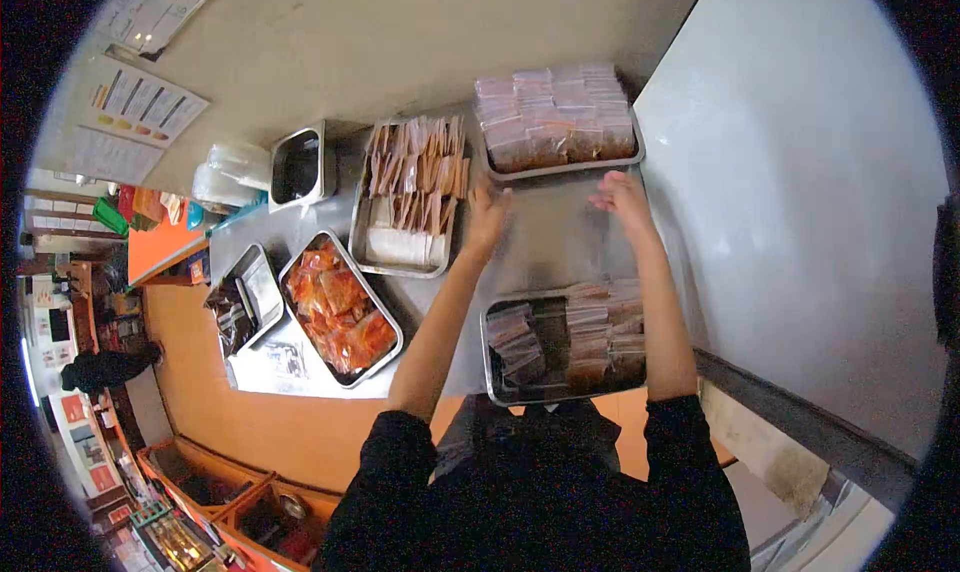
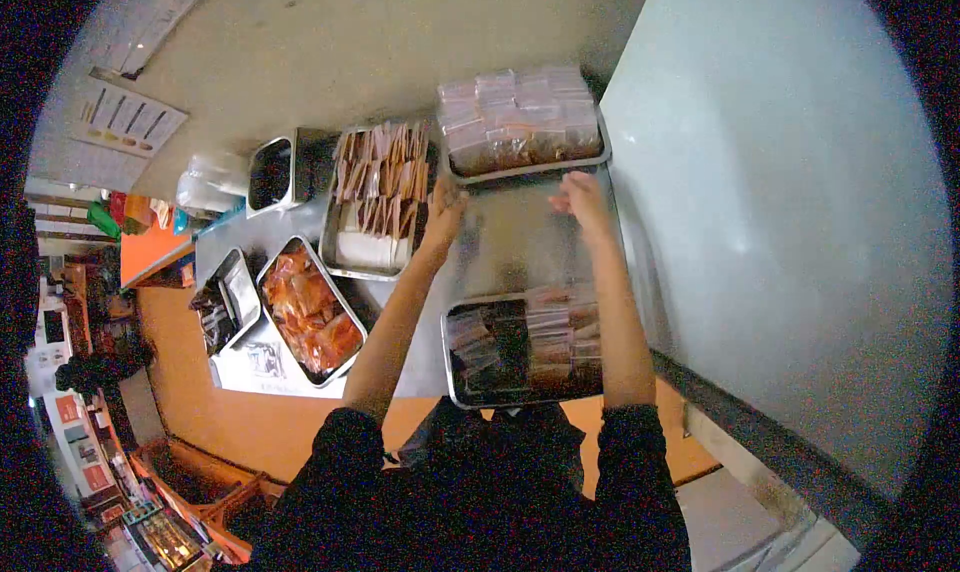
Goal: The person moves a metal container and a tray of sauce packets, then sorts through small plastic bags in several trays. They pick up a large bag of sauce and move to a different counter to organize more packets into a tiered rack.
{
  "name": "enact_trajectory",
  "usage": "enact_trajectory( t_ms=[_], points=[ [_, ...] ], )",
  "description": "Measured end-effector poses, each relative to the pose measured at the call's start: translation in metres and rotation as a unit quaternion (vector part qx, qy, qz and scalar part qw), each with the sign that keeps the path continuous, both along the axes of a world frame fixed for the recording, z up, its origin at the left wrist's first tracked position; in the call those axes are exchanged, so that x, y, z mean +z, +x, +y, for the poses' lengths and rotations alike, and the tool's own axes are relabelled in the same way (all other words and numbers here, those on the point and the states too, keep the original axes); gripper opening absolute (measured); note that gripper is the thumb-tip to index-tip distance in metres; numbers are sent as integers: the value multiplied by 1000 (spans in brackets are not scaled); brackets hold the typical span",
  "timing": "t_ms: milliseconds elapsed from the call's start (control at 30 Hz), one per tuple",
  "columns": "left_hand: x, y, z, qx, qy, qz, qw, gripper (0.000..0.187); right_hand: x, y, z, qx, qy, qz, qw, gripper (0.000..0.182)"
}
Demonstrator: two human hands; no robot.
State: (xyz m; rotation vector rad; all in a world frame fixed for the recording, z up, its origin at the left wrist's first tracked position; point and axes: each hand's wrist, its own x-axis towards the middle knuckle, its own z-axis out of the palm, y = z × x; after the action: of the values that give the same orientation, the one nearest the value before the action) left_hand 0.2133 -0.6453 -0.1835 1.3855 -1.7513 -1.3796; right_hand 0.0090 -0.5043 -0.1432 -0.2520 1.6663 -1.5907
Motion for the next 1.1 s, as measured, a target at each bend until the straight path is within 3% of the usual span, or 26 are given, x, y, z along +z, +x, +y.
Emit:
enact_trajectory(
  t_ms=[67, 133, 167, 200, 233, 267, 300, 333, 400, 467, 633, 700, 800, 933, 1033, 1100],
  points=[
    [39, 56, 36, -154, 95, 95, 979, 59, 38, 33, 64, 50, 54, 112, 991, 26],
    [23, 122, 57, -234, 123, 96, 959, 65, 54, 67, 136, 89, 141, 152, 974, 30],
    [24, 151, 74, -232, 159, 66, 958, 66, 47, 79, 181, 150, 213, 257, 931, 33],
    [27, 176, 91, -228, 193, 36, 954, 67, 57, 96, 218, 172, 311, 120, 927, 35],
    [30, 196, 104, -305, 138, -33, 942, 72, 57, 107, 247, 242, 434, 62, 866, 32],
    [32, 207, 113, -381, 82, -102, 915, 77, 49, 115, 276, 282, 455, 17, 844, 29],
    [31, 210, 121, -381, 80, -99, 916, 77, 30, 124, 305, 317, 477, -28, 819, 29],
    [30, 208, 131, -414, 125, -67, 899, 78, -4, 140, 332, 246, 412, -77, 874, 41],
    [17, 209, 144, -453, 174, -32, 874, 79, -18, 172, 322, 128, 252, -66, 957, 44],
    [-2, 208, 150, -362, 264, 40, 893, 74, -26, 193, 312, -12, 71, -209, 975, 40],
    [17, 203, 152, -336, 300, 53, 891, 73, -12, 202, 290, -69, 61, -186, 978, 37],
    [-3, 207, 152, -342, 214, 78, 912, 67, -9, 199, 287, -88, 58, -207, 973, 35],
    [-10, 200, 150, -298, 180, 50, 936, 59, -24, 193, 280, -88, 45, -196, 976, 29],
    [3, 178, 131, -250, 174, 94, 948, 59, -37, 181, 250, -131, 47, -124, 982, 22],
    [-7, 158, 106, -254, 40, 141, 956, 70, -54, 155, 223, -140, 47, -148, 978, 16],
    [6, 134, 86, -244, 87, 140, 956, 69, -40, 131, 198, -127, 8, -115, 985, 14]
  ],
)
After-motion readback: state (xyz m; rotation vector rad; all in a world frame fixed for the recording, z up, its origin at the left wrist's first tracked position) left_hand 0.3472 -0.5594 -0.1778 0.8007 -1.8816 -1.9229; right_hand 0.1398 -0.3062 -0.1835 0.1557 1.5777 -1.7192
